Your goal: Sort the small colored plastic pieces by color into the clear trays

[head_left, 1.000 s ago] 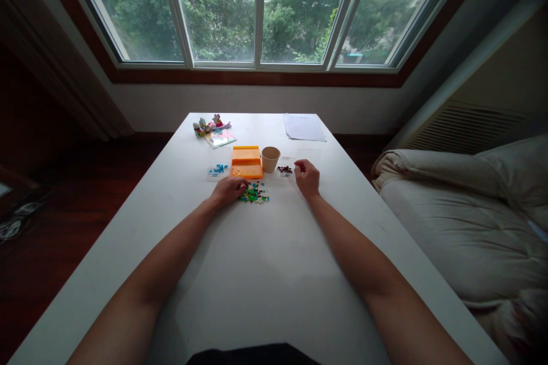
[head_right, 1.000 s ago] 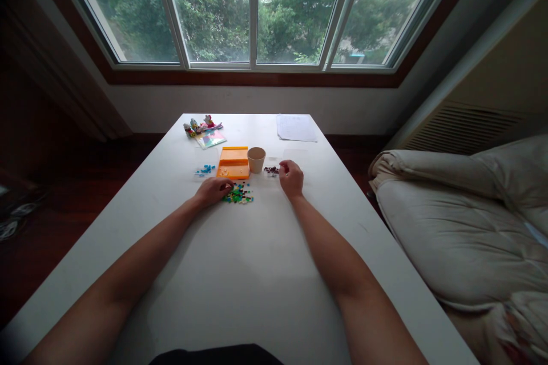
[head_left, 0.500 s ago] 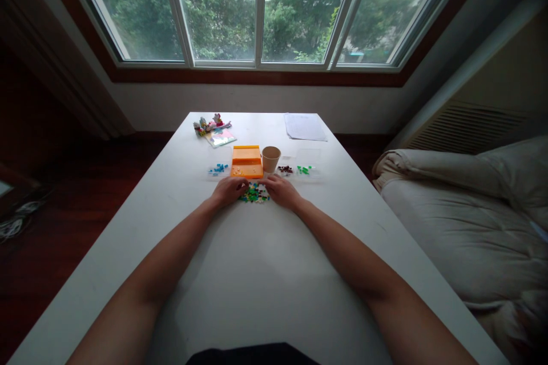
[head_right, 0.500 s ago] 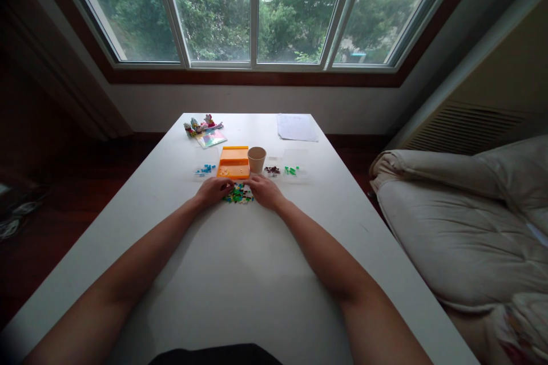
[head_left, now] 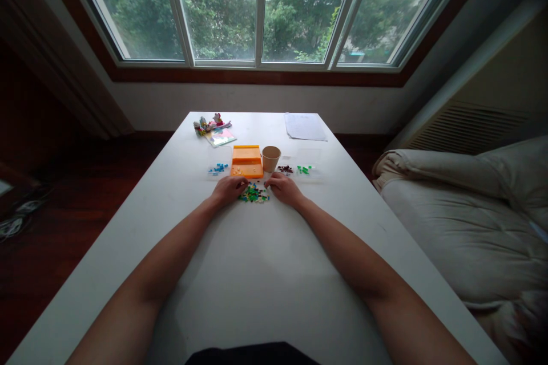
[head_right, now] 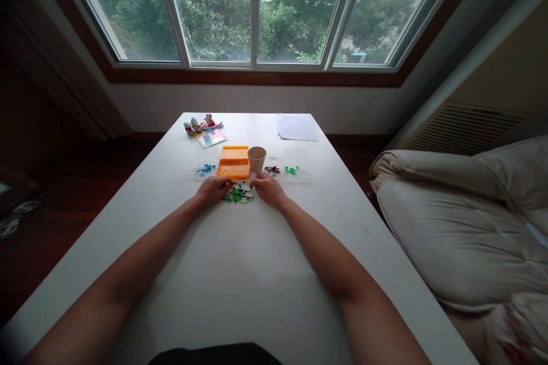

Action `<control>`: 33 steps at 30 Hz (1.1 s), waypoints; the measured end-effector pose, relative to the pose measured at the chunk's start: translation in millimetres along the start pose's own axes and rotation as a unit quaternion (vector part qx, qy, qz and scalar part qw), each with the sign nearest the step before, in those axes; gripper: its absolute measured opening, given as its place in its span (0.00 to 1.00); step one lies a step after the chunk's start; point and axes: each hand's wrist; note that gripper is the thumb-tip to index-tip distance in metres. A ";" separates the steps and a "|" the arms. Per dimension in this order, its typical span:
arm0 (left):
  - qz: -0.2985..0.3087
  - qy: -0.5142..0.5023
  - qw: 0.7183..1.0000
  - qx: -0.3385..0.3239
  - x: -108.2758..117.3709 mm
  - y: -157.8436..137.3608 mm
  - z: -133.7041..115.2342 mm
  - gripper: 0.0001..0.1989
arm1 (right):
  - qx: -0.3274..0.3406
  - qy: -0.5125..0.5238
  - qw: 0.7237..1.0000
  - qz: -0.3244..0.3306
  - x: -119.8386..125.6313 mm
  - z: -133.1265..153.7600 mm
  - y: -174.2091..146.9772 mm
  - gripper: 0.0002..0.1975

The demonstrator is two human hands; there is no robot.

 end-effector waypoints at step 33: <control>0.003 -0.004 1.000 0.002 -0.6 0.4 0.5 0.14 | 0.022 0.048 0.998 0.042 9.1 -3.7 -0.5 0.04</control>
Point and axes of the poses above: each hand's wrist, its own y-axis towards the middle knuckle, its own x-axis out of the back of the hand, z = x × y, and after that the axes turned 1 degree about y, right-handed
